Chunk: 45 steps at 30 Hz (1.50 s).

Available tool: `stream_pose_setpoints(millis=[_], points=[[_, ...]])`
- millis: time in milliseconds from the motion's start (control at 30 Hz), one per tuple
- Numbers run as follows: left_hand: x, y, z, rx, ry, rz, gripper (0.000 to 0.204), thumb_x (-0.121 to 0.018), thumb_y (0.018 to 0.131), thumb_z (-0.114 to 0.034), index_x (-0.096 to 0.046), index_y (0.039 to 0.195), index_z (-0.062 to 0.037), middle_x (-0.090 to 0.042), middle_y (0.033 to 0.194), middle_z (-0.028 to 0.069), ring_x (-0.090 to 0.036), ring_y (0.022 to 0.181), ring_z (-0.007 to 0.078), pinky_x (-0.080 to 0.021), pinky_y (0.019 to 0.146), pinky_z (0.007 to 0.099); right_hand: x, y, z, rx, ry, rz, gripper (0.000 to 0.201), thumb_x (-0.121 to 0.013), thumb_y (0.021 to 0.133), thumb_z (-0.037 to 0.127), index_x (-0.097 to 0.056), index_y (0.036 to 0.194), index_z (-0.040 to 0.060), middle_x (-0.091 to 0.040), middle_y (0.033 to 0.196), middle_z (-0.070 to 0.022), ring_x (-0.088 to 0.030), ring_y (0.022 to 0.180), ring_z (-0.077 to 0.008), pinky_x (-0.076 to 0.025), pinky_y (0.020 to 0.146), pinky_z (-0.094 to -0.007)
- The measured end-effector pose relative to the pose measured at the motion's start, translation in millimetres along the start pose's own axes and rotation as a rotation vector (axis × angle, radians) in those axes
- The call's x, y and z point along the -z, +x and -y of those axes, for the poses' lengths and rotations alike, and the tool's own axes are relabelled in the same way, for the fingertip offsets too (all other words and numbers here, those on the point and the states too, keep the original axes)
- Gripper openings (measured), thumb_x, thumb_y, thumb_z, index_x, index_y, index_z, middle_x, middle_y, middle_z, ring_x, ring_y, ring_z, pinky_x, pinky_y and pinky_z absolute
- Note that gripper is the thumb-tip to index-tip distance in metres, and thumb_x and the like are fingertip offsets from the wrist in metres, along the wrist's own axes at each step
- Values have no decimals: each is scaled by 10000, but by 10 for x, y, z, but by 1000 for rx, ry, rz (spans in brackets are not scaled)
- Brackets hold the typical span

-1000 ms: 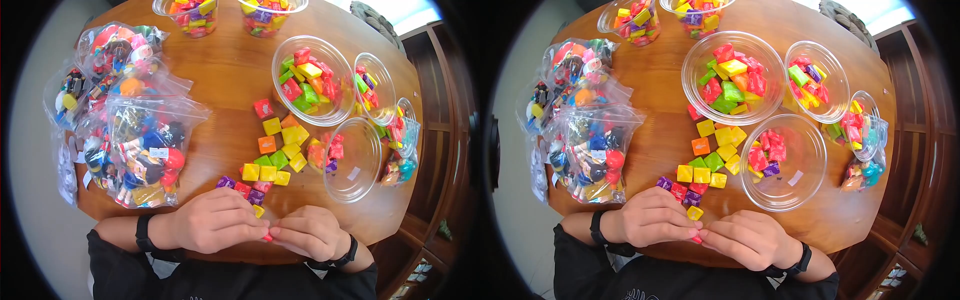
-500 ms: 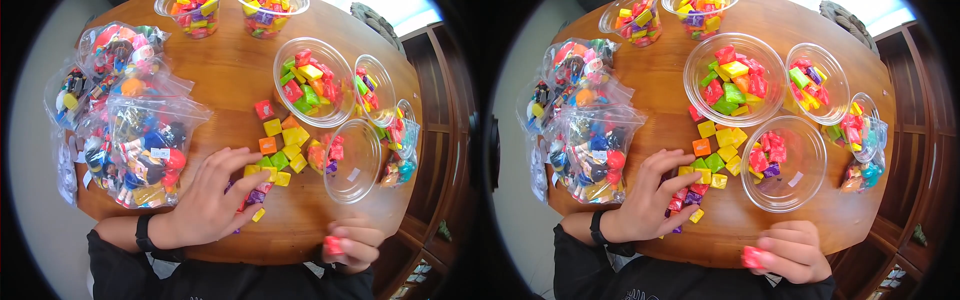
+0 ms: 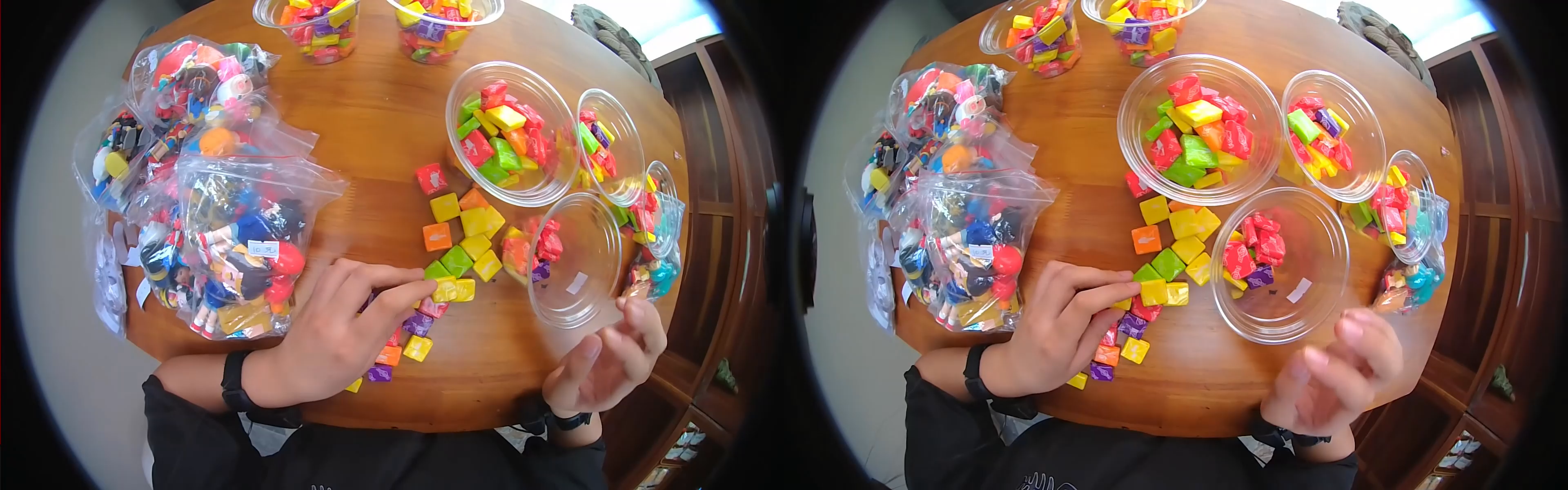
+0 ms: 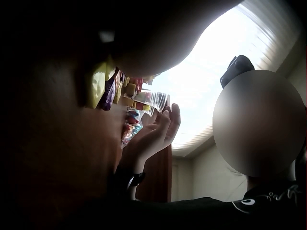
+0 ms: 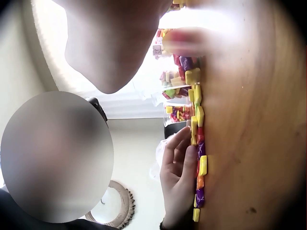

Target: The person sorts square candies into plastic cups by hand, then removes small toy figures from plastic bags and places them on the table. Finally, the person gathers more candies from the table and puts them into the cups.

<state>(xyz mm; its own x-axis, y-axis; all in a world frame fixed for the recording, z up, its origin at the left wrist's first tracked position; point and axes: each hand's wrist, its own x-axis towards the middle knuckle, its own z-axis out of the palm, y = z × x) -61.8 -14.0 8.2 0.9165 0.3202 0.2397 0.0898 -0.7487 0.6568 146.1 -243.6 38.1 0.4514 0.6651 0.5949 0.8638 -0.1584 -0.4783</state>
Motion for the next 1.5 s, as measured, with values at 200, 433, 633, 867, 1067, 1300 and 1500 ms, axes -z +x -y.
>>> stream_pose_setpoints(millis=[200, 433, 633, 867, 1067, 1300, 1500], points=[[78, -23, 21, -93, -10, 24, 434, -841, 857, 45, -750, 1266, -66, -712, 1116, 77, -687, 943, 279, -539, 838, 398, -88, -10, 13, 159, 83, -63, 237, -789, 950, 146, -697, 1150, 234, -604, 1188, -27, -617, 1085, -270, -591, 839, -368], [-70, -108, 79, -371, -541, 136, 319, -699, 1012, -73, -739, 1322, -9, -676, 1071, 112, -699, 934, 282, -599, 795, 384, -277, 103, 117, 363, 405, 471, 328, -832, 918, 124, -778, 1236, 61, -770, 1053, -63, -716, 829, -185, -569, 699, -285], [-17, -130, 65, -356, -443, 184, 353, -761, 979, -97, -722, 1327, -54, -683, 1086, 98, -709, 963, 263, -585, 790, 391, -373, 30, 75, 381, 491, 592, 403, -823, 874, 137, -767, 1250, 5, -768, 990, -78, -727, 799, -186, -556, 658, -280], [-61, 5, 17, -177, -141, -68, 540, -886, 804, 17, -698, 1294, -110, -681, 1224, 74, -664, 1075, 290, -532, 901, 423, 108, 4, -29, 191, 370, 308, 373, -789, 915, 128, -721, 1272, 43, -730, 1010, -113, -688, 806, -251, -557, 687, -364], [26, 34, -61, -38, 84, -47, 557, -857, 817, -47, -680, 1343, -92, -660, 1298, 111, -632, 1144, 326, -481, 995, 474, -65, 129, -22, -232, -61, -56, 482, -685, 1082, 285, -612, 1435, -35, -547, 1249, -115, -500, 1052, -208, -418, 961, -361], [58, 36, -81, 23, 117, 39, 530, -921, 822, -167, -719, 1307, -94, -673, 1205, 87, -644, 1082, 305, -466, 934, 467, -91, 8, -67, -161, 135, -56, 660, -658, 1060, 358, -473, 1547, -48, -478, 1336, -145, -491, 1099, -207, -429, 988, -371], [49, 21, -47, 33, 50, 38, 513, -946, 809, -190, -752, 1275, -100, -682, 1127, 69, -645, 1011, 294, -459, 900, 456, -132, -12, -59, -173, 125, -120, 609, -674, 1038, 355, -512, 1478, -35, -500, 1288, -155, -508, 1100, -220, -431, 992, -376]])
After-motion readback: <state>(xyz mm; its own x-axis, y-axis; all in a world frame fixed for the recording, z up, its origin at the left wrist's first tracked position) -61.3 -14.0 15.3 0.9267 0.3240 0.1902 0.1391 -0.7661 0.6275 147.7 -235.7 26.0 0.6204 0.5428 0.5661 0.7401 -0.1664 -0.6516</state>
